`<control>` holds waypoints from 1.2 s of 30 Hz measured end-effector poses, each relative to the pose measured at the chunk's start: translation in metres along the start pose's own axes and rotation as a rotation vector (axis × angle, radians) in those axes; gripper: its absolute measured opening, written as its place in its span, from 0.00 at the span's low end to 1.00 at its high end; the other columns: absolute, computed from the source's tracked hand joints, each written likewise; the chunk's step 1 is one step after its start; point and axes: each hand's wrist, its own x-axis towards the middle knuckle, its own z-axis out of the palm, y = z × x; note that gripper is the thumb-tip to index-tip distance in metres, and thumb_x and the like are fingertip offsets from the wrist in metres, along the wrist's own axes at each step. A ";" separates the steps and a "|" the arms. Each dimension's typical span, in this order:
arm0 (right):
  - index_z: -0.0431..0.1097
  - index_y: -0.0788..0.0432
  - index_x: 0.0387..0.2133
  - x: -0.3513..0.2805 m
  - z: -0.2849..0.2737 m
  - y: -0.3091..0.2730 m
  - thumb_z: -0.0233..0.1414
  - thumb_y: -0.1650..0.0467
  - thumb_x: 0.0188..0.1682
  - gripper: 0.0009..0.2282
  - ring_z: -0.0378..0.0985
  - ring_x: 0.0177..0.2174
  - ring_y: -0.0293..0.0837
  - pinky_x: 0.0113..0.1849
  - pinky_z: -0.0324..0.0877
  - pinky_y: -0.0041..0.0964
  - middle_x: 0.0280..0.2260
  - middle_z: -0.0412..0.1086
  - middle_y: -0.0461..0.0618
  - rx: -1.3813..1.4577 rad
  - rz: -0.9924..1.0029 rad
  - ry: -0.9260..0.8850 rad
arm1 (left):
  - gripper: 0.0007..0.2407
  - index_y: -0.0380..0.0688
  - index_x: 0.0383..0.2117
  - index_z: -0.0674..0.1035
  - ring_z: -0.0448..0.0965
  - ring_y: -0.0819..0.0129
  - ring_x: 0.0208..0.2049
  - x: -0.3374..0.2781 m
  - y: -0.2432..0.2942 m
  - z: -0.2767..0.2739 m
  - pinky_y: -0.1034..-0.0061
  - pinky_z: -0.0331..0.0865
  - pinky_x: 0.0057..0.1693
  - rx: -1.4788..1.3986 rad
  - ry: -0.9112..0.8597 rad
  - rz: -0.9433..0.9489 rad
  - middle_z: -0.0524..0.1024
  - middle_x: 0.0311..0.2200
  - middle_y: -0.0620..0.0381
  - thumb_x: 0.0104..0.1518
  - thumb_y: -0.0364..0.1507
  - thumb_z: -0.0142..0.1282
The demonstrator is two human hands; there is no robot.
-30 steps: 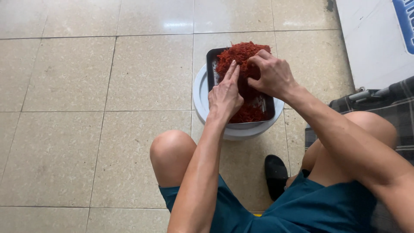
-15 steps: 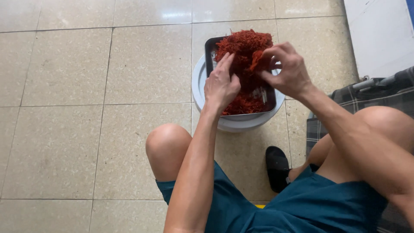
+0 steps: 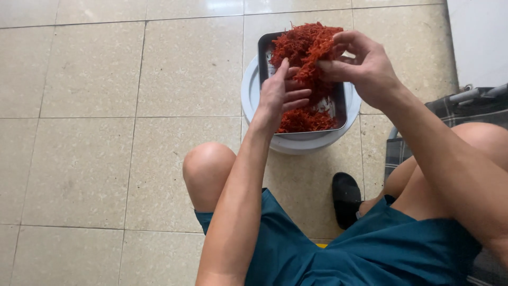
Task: Manually sorting and cleaning red spice or fibrous ingredients in a tray.
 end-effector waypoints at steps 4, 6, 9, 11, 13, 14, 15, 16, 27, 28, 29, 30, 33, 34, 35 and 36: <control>0.63 0.61 0.54 -0.003 0.014 -0.004 0.56 0.72 0.47 0.20 0.79 0.45 0.48 0.48 0.80 0.37 0.49 0.70 0.56 0.266 0.155 -0.090 | 0.39 0.42 0.66 0.64 0.78 0.38 0.49 0.014 -0.011 -0.002 0.57 0.81 0.47 -0.230 -0.144 0.053 0.65 0.63 0.39 0.50 0.56 0.35; 0.57 0.71 0.63 -0.003 0.021 -0.011 0.53 0.68 0.50 0.29 0.78 0.44 0.46 0.47 0.77 0.31 0.51 0.70 0.63 0.148 0.244 -0.053 | 0.27 0.51 0.56 0.77 0.85 0.57 0.38 0.018 -0.014 -0.007 0.65 0.84 0.38 -0.395 -0.210 0.154 0.83 0.40 0.52 0.56 0.53 0.47; 0.63 0.72 0.59 -0.003 0.022 -0.011 0.54 0.68 0.51 0.25 0.81 0.41 0.47 0.42 0.79 0.30 0.46 0.74 0.65 -0.064 0.152 -0.023 | 0.35 0.60 0.67 0.66 0.75 0.44 0.57 0.002 0.000 0.003 0.53 0.78 0.54 -0.279 -0.096 0.053 0.71 0.61 0.44 0.45 0.49 0.50; 0.65 0.71 0.57 -0.001 0.022 -0.007 0.53 0.71 0.54 0.20 0.82 0.38 0.48 0.41 0.80 0.31 0.44 0.75 0.65 -0.109 0.111 -0.002 | 0.25 0.50 0.54 0.73 0.79 0.50 0.50 0.017 -0.012 -0.005 0.59 0.80 0.49 -0.309 -0.056 0.072 0.76 0.50 0.47 0.50 0.45 0.54; 0.67 0.71 0.56 0.000 0.021 -0.003 0.51 0.74 0.56 0.16 0.83 0.36 0.49 0.39 0.82 0.31 0.42 0.76 0.65 -0.153 0.071 0.019 | 0.18 0.41 0.40 0.80 0.83 0.56 0.43 0.024 -0.019 -0.009 0.64 0.82 0.44 -0.338 -0.015 0.090 0.81 0.39 0.50 0.54 0.42 0.58; 0.68 0.71 0.53 0.001 0.021 0.000 0.48 0.69 0.59 0.16 0.83 0.34 0.48 0.37 0.82 0.31 0.40 0.76 0.64 -0.118 0.088 0.032 | 0.18 0.41 0.43 0.80 0.82 0.56 0.43 0.024 -0.019 -0.008 0.64 0.82 0.43 -0.339 0.001 0.087 0.80 0.42 0.50 0.54 0.41 0.58; 0.70 0.71 0.51 0.002 0.020 0.003 0.44 0.65 0.62 0.18 0.83 0.32 0.46 0.35 0.81 0.30 0.38 0.76 0.63 -0.083 0.105 0.046 | 0.19 0.41 0.47 0.79 0.82 0.56 0.44 0.024 -0.018 -0.008 0.64 0.82 0.42 -0.341 0.015 0.085 0.79 0.45 0.51 0.54 0.40 0.58; 0.70 0.71 0.51 0.001 0.024 -0.003 0.44 0.65 0.62 0.18 0.83 0.32 0.46 0.35 0.81 0.30 0.38 0.76 0.63 -0.080 0.108 0.050 | 0.19 0.41 0.47 0.79 0.82 0.56 0.44 0.023 -0.018 -0.007 0.64 0.82 0.42 -0.338 0.015 0.079 0.79 0.45 0.51 0.54 0.40 0.58; 0.75 0.68 0.42 -0.004 0.027 -0.009 0.60 0.74 0.54 0.07 0.82 0.30 0.41 0.32 0.79 0.23 0.34 0.78 0.58 -0.197 0.012 0.030 | 0.21 0.36 0.34 0.80 0.80 0.69 0.24 0.009 -0.013 -0.011 0.81 0.71 0.27 -0.177 0.180 0.085 0.80 0.26 0.53 0.43 0.42 0.66; 0.75 0.68 0.42 -0.005 0.025 -0.008 0.60 0.74 0.54 0.07 0.82 0.30 0.41 0.32 0.79 0.23 0.34 0.78 0.58 -0.195 0.015 0.030 | 0.21 0.36 0.34 0.80 0.80 0.69 0.24 0.008 -0.012 -0.014 0.81 0.71 0.27 -0.177 0.181 0.082 0.80 0.26 0.53 0.43 0.42 0.66; 0.75 0.68 0.42 -0.004 0.023 -0.008 0.59 0.74 0.54 0.08 0.83 0.31 0.41 0.34 0.80 0.23 0.34 0.78 0.57 -0.147 0.042 0.035 | 0.21 0.36 0.35 0.80 0.79 0.69 0.22 0.006 -0.011 -0.017 0.81 0.70 0.25 -0.209 0.214 0.072 0.80 0.26 0.53 0.43 0.42 0.65; 0.74 0.68 0.43 -0.004 0.022 -0.008 0.59 0.74 0.54 0.08 0.83 0.32 0.41 0.35 0.80 0.23 0.35 0.77 0.57 -0.099 0.068 0.040 | 0.21 0.36 0.36 0.80 0.78 0.70 0.20 0.005 -0.010 -0.021 0.82 0.68 0.23 -0.241 0.247 0.062 0.80 0.25 0.52 0.44 0.42 0.65; 0.73 0.67 0.47 -0.004 0.020 -0.016 0.55 0.71 0.56 0.11 0.84 0.35 0.44 0.39 0.82 0.28 0.37 0.77 0.58 -0.109 0.180 0.014 | 0.22 0.43 0.44 0.83 0.80 0.65 0.31 0.000 -0.005 -0.027 0.73 0.71 0.34 -0.267 0.211 -0.007 0.82 0.38 0.52 0.44 0.42 0.62; 0.73 0.67 0.47 -0.003 0.022 -0.015 0.55 0.71 0.56 0.11 0.84 0.35 0.44 0.39 0.82 0.28 0.37 0.77 0.58 -0.107 0.179 0.011 | 0.22 0.43 0.44 0.83 0.80 0.65 0.31 -0.003 -0.004 -0.029 0.73 0.71 0.34 -0.266 0.215 -0.006 0.82 0.38 0.52 0.44 0.42 0.62; 0.72 0.68 0.49 -0.002 0.021 -0.013 0.52 0.70 0.57 0.13 0.84 0.36 0.45 0.39 0.81 0.28 0.37 0.77 0.60 -0.058 0.246 -0.011 | 0.24 0.46 0.47 0.82 0.80 0.62 0.34 -0.006 -0.003 -0.029 0.72 0.71 0.36 -0.267 0.184 0.001 0.81 0.43 0.51 0.44 0.42 0.62; 0.71 0.69 0.51 -0.002 0.021 -0.011 0.48 0.69 0.58 0.15 0.84 0.37 0.46 0.40 0.81 0.29 0.37 0.77 0.61 -0.009 0.312 -0.033 | 0.25 0.48 0.51 0.82 0.81 0.59 0.38 -0.008 -0.003 -0.029 0.71 0.71 0.38 -0.268 0.153 0.007 0.80 0.49 0.49 0.44 0.41 0.61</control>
